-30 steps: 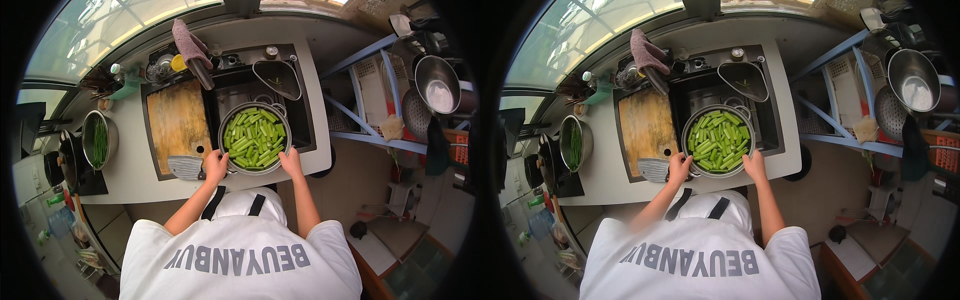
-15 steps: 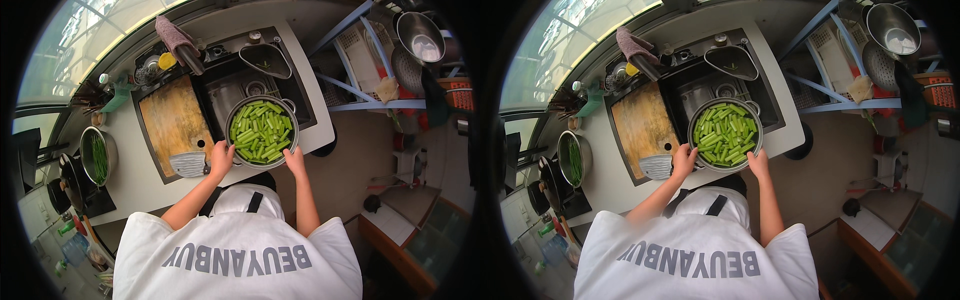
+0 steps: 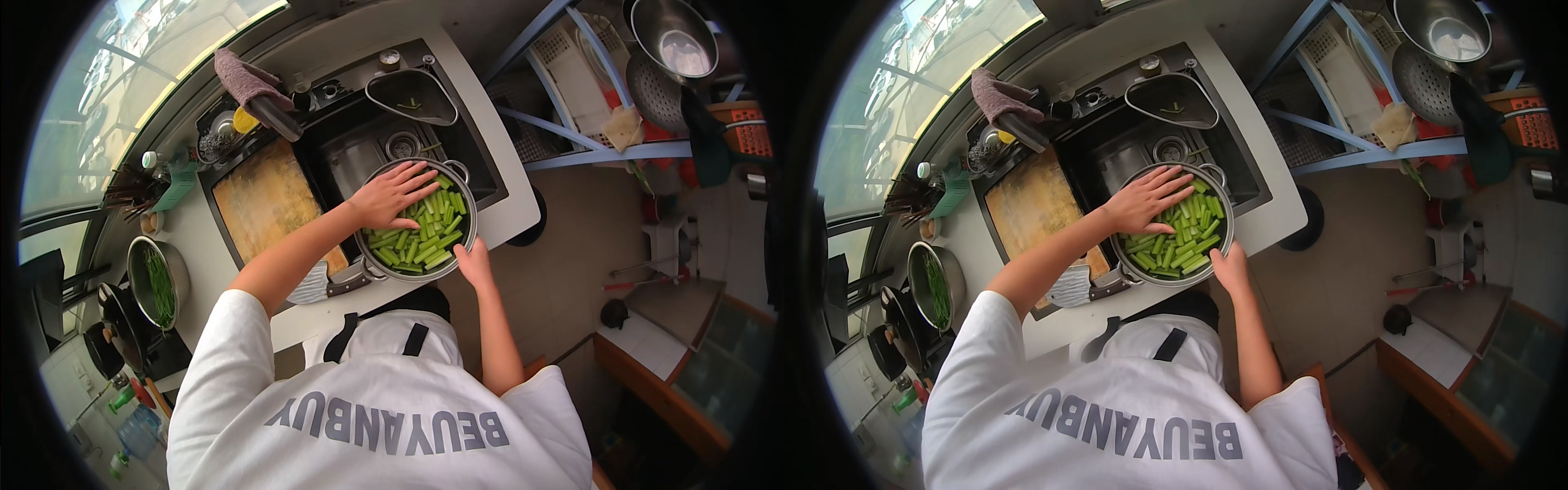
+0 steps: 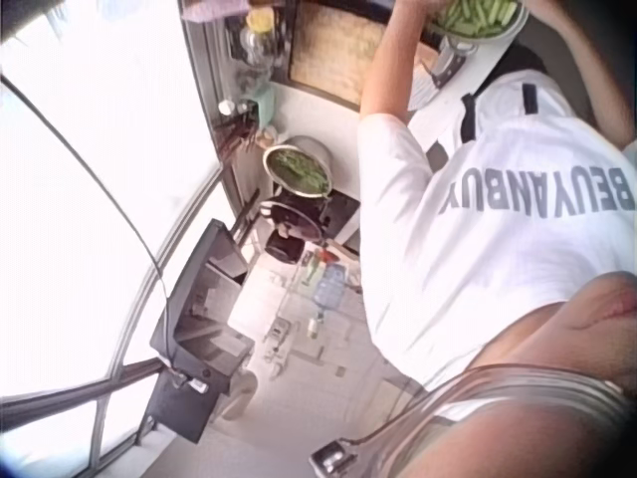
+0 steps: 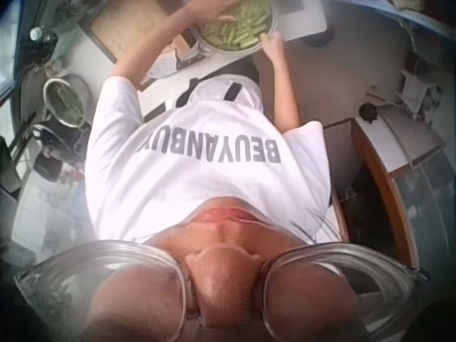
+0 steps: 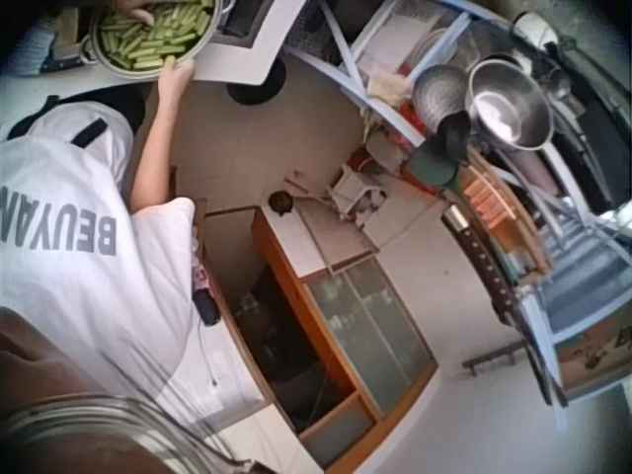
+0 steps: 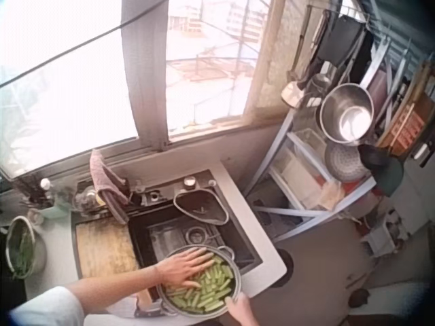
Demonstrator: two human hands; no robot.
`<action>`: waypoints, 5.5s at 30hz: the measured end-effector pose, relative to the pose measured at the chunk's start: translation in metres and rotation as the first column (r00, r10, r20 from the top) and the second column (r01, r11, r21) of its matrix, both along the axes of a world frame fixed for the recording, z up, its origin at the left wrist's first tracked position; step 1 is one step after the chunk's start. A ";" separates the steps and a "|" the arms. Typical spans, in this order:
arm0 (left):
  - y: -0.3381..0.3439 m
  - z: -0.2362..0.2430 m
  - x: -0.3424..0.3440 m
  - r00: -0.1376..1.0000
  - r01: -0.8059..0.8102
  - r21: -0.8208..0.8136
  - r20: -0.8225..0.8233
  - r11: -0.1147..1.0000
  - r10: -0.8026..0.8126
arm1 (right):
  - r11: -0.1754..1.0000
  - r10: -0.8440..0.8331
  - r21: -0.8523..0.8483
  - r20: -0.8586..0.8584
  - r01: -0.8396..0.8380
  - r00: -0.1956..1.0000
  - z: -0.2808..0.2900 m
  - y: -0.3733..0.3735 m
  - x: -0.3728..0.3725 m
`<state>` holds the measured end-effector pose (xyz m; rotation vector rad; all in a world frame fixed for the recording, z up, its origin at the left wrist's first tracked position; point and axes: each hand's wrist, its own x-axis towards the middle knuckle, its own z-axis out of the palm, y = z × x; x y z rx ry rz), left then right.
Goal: The person chops green vegetables on a wooden cutting board using a knife, then transfers the pieces into a metal colander in the sink. The person rinses the vegetables under running water and places the colander on the counter.
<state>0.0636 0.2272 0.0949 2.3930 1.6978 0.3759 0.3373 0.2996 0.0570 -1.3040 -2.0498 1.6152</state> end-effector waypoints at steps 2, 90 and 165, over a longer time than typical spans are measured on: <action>0.004 -0.005 -0.001 0.996 0.075 -0.003 0.055 0.997 -0.075 | 1.000 -0.003 0.010 0.027 0.003 1.000 0.001 -0.001 0.000; 0.045 -0.030 -0.027 0.903 0.367 0.084 0.209 0.927 -0.376 | 0.997 0.059 -0.046 0.116 -0.054 0.991 0.017 0.005 -0.003; 0.041 -0.078 -0.031 0.839 0.373 0.043 0.411 0.927 -0.356 | 0.987 0.138 -0.111 0.205 -0.117 0.969 0.050 0.022 -0.038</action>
